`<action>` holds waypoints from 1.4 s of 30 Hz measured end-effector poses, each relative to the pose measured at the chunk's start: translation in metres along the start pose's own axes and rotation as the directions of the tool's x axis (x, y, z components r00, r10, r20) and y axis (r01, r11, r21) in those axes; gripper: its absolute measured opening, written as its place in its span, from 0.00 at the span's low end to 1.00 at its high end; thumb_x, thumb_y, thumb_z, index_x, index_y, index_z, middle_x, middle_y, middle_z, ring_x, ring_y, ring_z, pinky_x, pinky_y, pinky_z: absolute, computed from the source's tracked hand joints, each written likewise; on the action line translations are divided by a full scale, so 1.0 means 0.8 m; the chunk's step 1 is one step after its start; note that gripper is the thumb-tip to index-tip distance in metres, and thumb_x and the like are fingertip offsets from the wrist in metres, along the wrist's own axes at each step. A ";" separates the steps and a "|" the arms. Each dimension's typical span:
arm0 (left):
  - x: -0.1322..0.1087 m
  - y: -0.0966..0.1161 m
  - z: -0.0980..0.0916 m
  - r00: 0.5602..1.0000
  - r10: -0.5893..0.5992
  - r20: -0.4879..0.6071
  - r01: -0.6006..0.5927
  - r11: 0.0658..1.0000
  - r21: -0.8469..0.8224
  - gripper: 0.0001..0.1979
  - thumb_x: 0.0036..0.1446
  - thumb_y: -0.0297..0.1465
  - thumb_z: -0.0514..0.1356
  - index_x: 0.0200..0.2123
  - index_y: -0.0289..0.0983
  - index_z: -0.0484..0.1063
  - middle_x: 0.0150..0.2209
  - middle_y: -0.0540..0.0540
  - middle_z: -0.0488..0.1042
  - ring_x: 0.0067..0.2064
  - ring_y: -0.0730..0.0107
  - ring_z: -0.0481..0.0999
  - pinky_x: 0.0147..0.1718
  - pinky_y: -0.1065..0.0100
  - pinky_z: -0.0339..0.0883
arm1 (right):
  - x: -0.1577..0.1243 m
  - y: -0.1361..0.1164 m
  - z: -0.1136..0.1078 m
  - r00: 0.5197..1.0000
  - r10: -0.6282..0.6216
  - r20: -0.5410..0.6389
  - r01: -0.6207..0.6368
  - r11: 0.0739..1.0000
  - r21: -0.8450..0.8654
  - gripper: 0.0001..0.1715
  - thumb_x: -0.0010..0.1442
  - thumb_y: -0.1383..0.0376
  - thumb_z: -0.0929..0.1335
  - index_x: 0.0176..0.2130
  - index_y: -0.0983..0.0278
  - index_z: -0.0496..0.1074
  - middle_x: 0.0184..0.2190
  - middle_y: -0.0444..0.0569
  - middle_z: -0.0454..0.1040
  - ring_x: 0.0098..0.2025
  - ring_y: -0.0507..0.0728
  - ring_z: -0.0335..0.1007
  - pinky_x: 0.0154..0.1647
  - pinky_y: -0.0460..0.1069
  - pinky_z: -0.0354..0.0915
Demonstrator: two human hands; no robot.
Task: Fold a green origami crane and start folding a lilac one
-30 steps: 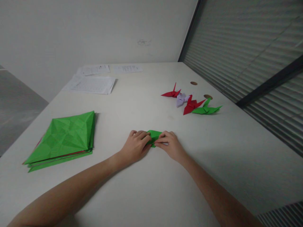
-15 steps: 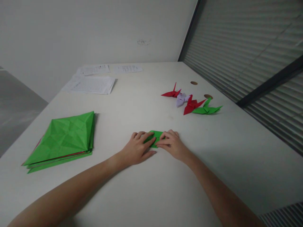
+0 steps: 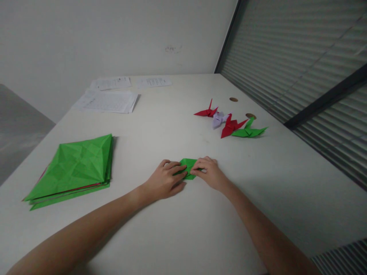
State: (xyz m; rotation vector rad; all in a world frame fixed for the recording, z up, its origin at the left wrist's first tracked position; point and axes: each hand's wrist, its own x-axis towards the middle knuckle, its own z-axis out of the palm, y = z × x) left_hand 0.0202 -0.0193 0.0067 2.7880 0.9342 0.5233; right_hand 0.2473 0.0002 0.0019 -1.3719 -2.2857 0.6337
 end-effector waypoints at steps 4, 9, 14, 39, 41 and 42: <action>0.001 -0.001 0.000 1.000 -0.027 -0.011 0.027 0.998 -0.054 0.14 0.63 0.35 0.55 0.47 0.41 0.76 0.54 0.43 0.75 0.56 0.56 0.71 0.52 0.53 0.61 | 0.003 -0.003 0.007 0.991 0.107 -0.083 -0.110 0.993 -0.041 0.15 0.62 0.54 0.68 0.29 0.58 0.77 0.32 0.47 0.77 0.41 0.59 0.67 0.45 0.56 0.54; 0.003 -0.003 0.000 0.995 -0.099 -0.025 0.095 0.986 -0.137 0.11 0.64 0.33 0.55 0.37 0.41 0.79 0.52 0.46 0.77 0.55 0.59 0.72 0.52 0.53 0.61 | 0.004 -0.001 0.013 0.971 0.194 -0.136 -0.203 0.978 -0.049 0.13 0.57 0.53 0.72 0.28 0.58 0.77 0.37 0.49 0.74 0.43 0.61 0.65 0.46 0.57 0.55; 0.006 -0.010 0.003 0.976 -0.210 -0.061 0.183 0.935 -0.305 0.06 0.61 0.32 0.60 0.33 0.42 0.77 0.48 0.47 0.79 0.53 0.60 0.74 0.51 0.54 0.62 | 0.004 0.002 0.015 0.966 0.215 -0.143 -0.224 0.973 -0.051 0.12 0.56 0.52 0.72 0.28 0.57 0.78 0.37 0.49 0.73 0.44 0.62 0.65 0.46 0.58 0.56; 0.020 0.005 0.014 0.920 -0.379 -0.099 0.348 0.907 -0.237 0.10 0.57 0.29 0.62 0.23 0.38 0.73 0.43 0.49 0.80 0.45 0.64 0.75 0.46 0.56 0.62 | 0.006 0.002 0.024 0.952 0.214 -0.221 -0.247 0.960 -0.135 0.17 0.59 0.52 0.69 0.25 0.58 0.75 0.35 0.50 0.72 0.43 0.62 0.66 0.43 0.57 0.58; 0.019 0.005 0.014 0.922 -0.375 -0.098 0.345 0.910 -0.231 0.10 0.57 0.29 0.62 0.24 0.38 0.73 0.43 0.49 0.80 0.45 0.64 0.75 0.45 0.56 0.63 | 0.005 0.002 0.025 0.952 0.205 -0.227 -0.239 0.961 -0.137 0.17 0.60 0.52 0.69 0.25 0.59 0.75 0.35 0.50 0.72 0.43 0.62 0.66 0.43 0.57 0.58; 0.019 0.004 0.014 0.922 -0.373 -0.102 0.342 0.910 -0.232 0.10 0.57 0.29 0.62 0.24 0.38 0.73 0.43 0.50 0.80 0.45 0.64 0.75 0.45 0.56 0.63 | 0.005 0.003 0.025 0.953 0.198 -0.229 -0.233 0.963 -0.137 0.18 0.60 0.51 0.68 0.25 0.59 0.75 0.35 0.50 0.72 0.42 0.62 0.66 0.43 0.57 0.58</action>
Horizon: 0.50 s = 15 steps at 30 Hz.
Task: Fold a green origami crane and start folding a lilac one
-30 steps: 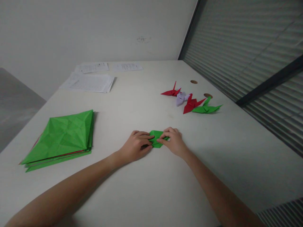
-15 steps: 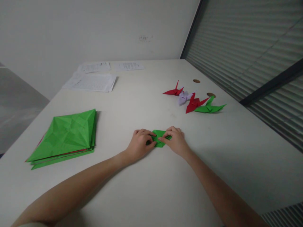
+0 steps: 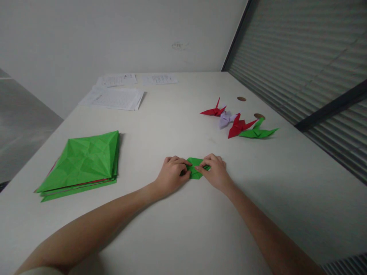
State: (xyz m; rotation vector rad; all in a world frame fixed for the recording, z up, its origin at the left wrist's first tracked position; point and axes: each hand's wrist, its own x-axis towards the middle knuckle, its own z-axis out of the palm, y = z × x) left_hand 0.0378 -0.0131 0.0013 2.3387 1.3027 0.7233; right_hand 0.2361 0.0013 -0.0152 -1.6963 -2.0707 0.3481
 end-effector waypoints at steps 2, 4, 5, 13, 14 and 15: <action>0.000 -0.001 0.000 1.000 0.003 -0.010 -0.004 1.000 -0.016 0.10 0.58 0.29 0.62 0.23 0.38 0.72 0.43 0.50 0.80 0.44 0.64 0.76 0.45 0.56 0.63 | 0.000 0.001 0.000 1.000 -0.011 -0.001 0.011 1.000 0.006 0.18 0.60 0.51 0.68 0.26 0.59 0.75 0.35 0.50 0.72 0.42 0.62 0.65 0.43 0.58 0.58; 0.000 -0.002 0.000 1.000 -0.002 -0.021 0.001 0.999 -0.043 0.11 0.58 0.29 0.62 0.22 0.38 0.71 0.43 0.50 0.80 0.44 0.63 0.76 0.45 0.55 0.63 | 0.000 0.001 0.000 1.000 -0.011 0.005 0.011 1.000 0.009 0.18 0.60 0.51 0.68 0.26 0.59 0.75 0.35 0.50 0.73 0.42 0.62 0.65 0.43 0.58 0.57; 0.000 -0.002 0.000 1.000 -0.008 -0.025 0.007 0.998 -0.058 0.12 0.58 0.29 0.62 0.22 0.38 0.71 0.43 0.50 0.80 0.44 0.63 0.76 0.46 0.55 0.63 | 0.000 0.001 0.000 1.000 -0.009 0.009 0.009 1.000 0.008 0.17 0.60 0.52 0.68 0.26 0.59 0.75 0.36 0.50 0.73 0.42 0.63 0.65 0.43 0.58 0.57; 0.000 -0.003 0.002 0.999 -0.011 -0.052 0.005 0.994 -0.108 0.11 0.57 0.28 0.62 0.22 0.37 0.71 0.41 0.48 0.80 0.43 0.63 0.76 0.46 0.54 0.65 | -0.001 -0.004 -0.002 1.000 0.004 0.020 -0.004 1.000 -0.002 0.17 0.60 0.52 0.68 0.26 0.58 0.76 0.36 0.50 0.73 0.43 0.63 0.66 0.43 0.58 0.57; 0.000 -0.003 0.002 0.999 -0.009 -0.050 0.004 0.995 -0.104 0.11 0.57 0.27 0.62 0.22 0.37 0.71 0.41 0.48 0.80 0.43 0.63 0.76 0.46 0.54 0.65 | -0.001 -0.004 -0.003 1.000 0.010 0.027 -0.010 1.000 -0.004 0.17 0.60 0.52 0.68 0.26 0.58 0.76 0.36 0.50 0.73 0.43 0.63 0.66 0.43 0.58 0.57; 0.000 -0.003 0.002 0.999 -0.008 -0.048 0.003 0.995 -0.098 0.11 0.57 0.27 0.63 0.22 0.37 0.71 0.41 0.47 0.80 0.43 0.63 0.76 0.46 0.54 0.65 | -0.001 -0.004 -0.003 0.999 0.016 0.032 -0.016 1.000 -0.006 0.17 0.60 0.52 0.69 0.26 0.58 0.76 0.36 0.50 0.72 0.43 0.63 0.66 0.44 0.58 0.57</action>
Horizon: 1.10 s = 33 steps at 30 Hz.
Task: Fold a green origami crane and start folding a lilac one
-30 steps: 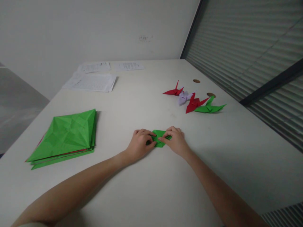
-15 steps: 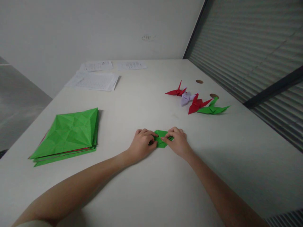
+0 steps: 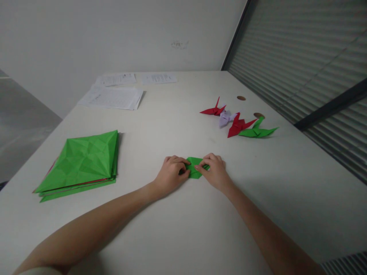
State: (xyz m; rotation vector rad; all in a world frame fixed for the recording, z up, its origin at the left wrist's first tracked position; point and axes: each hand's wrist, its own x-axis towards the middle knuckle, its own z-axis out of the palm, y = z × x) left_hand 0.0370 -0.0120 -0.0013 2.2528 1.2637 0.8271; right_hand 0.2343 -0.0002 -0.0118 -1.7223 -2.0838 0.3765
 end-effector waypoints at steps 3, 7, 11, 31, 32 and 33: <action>-0.001 0.001 -0.001 1.000 0.013 0.007 -0.013 1.000 0.028 0.10 0.56 0.27 0.63 0.22 0.37 0.71 0.42 0.47 0.80 0.43 0.62 0.76 0.45 0.54 0.65 | 0.000 0.000 0.000 1.000 -0.001 -0.005 0.001 1.000 -0.004 0.16 0.60 0.53 0.69 0.26 0.59 0.76 0.36 0.50 0.72 0.43 0.63 0.66 0.43 0.58 0.57; -0.001 0.000 0.000 0.999 0.037 0.012 -0.038 0.996 0.083 0.09 0.57 0.28 0.63 0.24 0.37 0.72 0.42 0.47 0.79 0.43 0.63 0.75 0.45 0.56 0.65 | 0.000 0.000 0.001 1.000 -0.008 -0.022 0.008 1.000 -0.014 0.15 0.60 0.54 0.69 0.26 0.59 0.76 0.36 0.50 0.72 0.43 0.62 0.66 0.43 0.57 0.57; -0.002 -0.002 0.002 0.999 0.046 0.008 -0.046 0.993 0.109 0.09 0.57 0.28 0.63 0.24 0.36 0.73 0.42 0.45 0.78 0.43 0.63 0.75 0.45 0.57 0.65 | 0.000 -0.003 0.000 1.000 0.022 -0.006 -0.022 0.999 -0.027 0.13 0.59 0.56 0.70 0.27 0.59 0.76 0.36 0.49 0.73 0.44 0.62 0.65 0.44 0.56 0.56; -0.005 0.000 -0.004 0.993 0.116 0.028 -0.120 0.974 0.190 0.06 0.58 0.27 0.57 0.39 0.36 0.70 0.33 0.46 0.78 0.35 0.65 0.77 0.41 0.61 0.66 | -0.001 -0.003 0.001 1.000 0.000 -0.026 -0.002 0.999 -0.052 0.14 0.60 0.55 0.69 0.27 0.59 0.75 0.36 0.49 0.73 0.43 0.61 0.65 0.42 0.55 0.56; -0.005 0.000 -0.006 0.993 0.112 0.031 -0.116 0.980 0.162 0.07 0.57 0.26 0.56 0.40 0.36 0.70 0.33 0.46 0.78 0.36 0.66 0.77 0.42 0.61 0.66 | -0.001 -0.004 0.001 1.000 -0.002 -0.027 0.000 0.998 -0.056 0.13 0.59 0.56 0.69 0.27 0.59 0.75 0.36 0.49 0.73 0.43 0.61 0.65 0.42 0.55 0.56; -0.005 -0.001 -0.008 0.992 0.117 0.042 -0.122 0.982 0.146 0.08 0.56 0.26 0.56 0.40 0.37 0.71 0.34 0.46 0.78 0.37 0.65 0.77 0.42 0.61 0.66 | 0.000 -0.004 0.000 1.000 0.000 -0.024 -0.001 0.998 -0.060 0.13 0.59 0.56 0.70 0.27 0.59 0.75 0.36 0.49 0.73 0.43 0.61 0.65 0.42 0.55 0.56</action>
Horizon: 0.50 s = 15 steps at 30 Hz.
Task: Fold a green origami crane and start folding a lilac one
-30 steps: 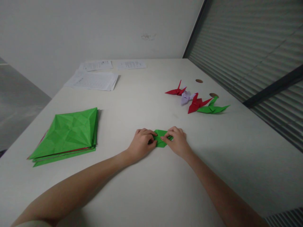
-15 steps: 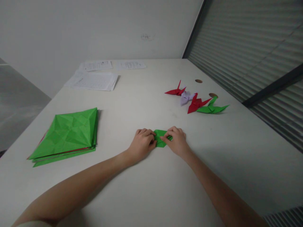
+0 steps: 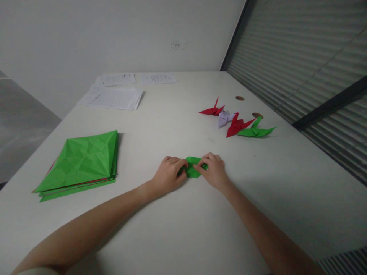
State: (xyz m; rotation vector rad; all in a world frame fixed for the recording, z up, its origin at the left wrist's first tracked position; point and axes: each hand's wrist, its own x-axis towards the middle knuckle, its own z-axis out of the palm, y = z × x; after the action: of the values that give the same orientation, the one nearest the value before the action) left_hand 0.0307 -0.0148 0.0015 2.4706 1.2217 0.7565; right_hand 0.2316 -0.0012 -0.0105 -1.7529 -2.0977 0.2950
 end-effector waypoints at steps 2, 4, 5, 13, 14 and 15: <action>0.001 -0.002 -0.002 0.999 0.026 0.024 -0.026 1.000 -0.001 0.10 0.55 0.24 0.55 0.39 0.38 0.72 0.36 0.46 0.79 0.40 0.64 0.77 0.42 0.61 0.66 | 0.000 -0.001 -0.001 1.000 0.008 0.016 -0.008 1.000 -0.006 0.12 0.58 0.57 0.71 0.27 0.59 0.76 0.36 0.48 0.73 0.43 0.62 0.65 0.42 0.55 0.56; 0.001 -0.004 -0.004 0.998 0.047 0.039 -0.048 0.999 0.008 0.12 0.53 0.23 0.54 0.39 0.39 0.73 0.39 0.45 0.79 0.42 0.63 0.78 0.43 0.60 0.66 | 0.001 -0.001 -0.002 1.000 0.014 0.025 -0.014 1.000 -0.009 0.12 0.57 0.56 0.71 0.27 0.59 0.76 0.36 0.49 0.73 0.43 0.62 0.65 0.42 0.55 0.56; 0.001 -0.004 -0.005 0.998 0.053 0.042 -0.053 0.998 0.013 0.14 0.52 0.22 0.54 0.40 0.39 0.73 0.40 0.45 0.79 0.43 0.63 0.78 0.44 0.60 0.66 | 0.001 -0.001 -0.002 1.000 0.012 0.025 -0.012 1.000 -0.009 0.12 0.58 0.56 0.71 0.27 0.59 0.76 0.36 0.49 0.73 0.43 0.62 0.65 0.42 0.55 0.56; -0.012 0.009 -0.004 0.969 0.206 0.134 -0.234 0.940 0.247 0.08 0.55 0.25 0.57 0.36 0.36 0.75 0.50 0.39 0.77 0.56 0.55 0.73 0.50 0.53 0.66 | 0.000 0.000 -0.001 1.000 -0.003 -0.002 0.003 1.000 0.002 0.15 0.59 0.53 0.70 0.27 0.58 0.76 0.36 0.49 0.73 0.43 0.61 0.65 0.43 0.55 0.56; -0.013 0.010 -0.004 0.968 0.208 0.137 -0.238 0.933 0.268 0.07 0.55 0.25 0.57 0.35 0.35 0.75 0.51 0.39 0.76 0.56 0.55 0.72 0.50 0.53 0.66 | 0.000 -0.001 -0.001 1.000 0.001 0.003 -0.001 1.000 0.001 0.14 0.59 0.53 0.70 0.27 0.58 0.76 0.36 0.48 0.73 0.43 0.61 0.65 0.43 0.55 0.56; -0.013 0.010 -0.004 0.967 0.211 0.141 -0.244 0.928 0.282 0.07 0.55 0.25 0.57 0.35 0.35 0.75 0.51 0.38 0.76 0.56 0.55 0.73 0.51 0.53 0.66 | 0.001 -0.001 -0.002 1.000 0.005 0.010 -0.005 1.000 0.002 0.14 0.59 0.53 0.70 0.27 0.58 0.76 0.36 0.48 0.73 0.43 0.61 0.65 0.43 0.56 0.56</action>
State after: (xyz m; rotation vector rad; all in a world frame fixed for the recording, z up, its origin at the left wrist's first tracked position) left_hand 0.0292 -0.0281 0.0044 2.8960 1.0892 0.5127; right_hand 0.2314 -0.0010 -0.0090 -1.7589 -2.1001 0.3079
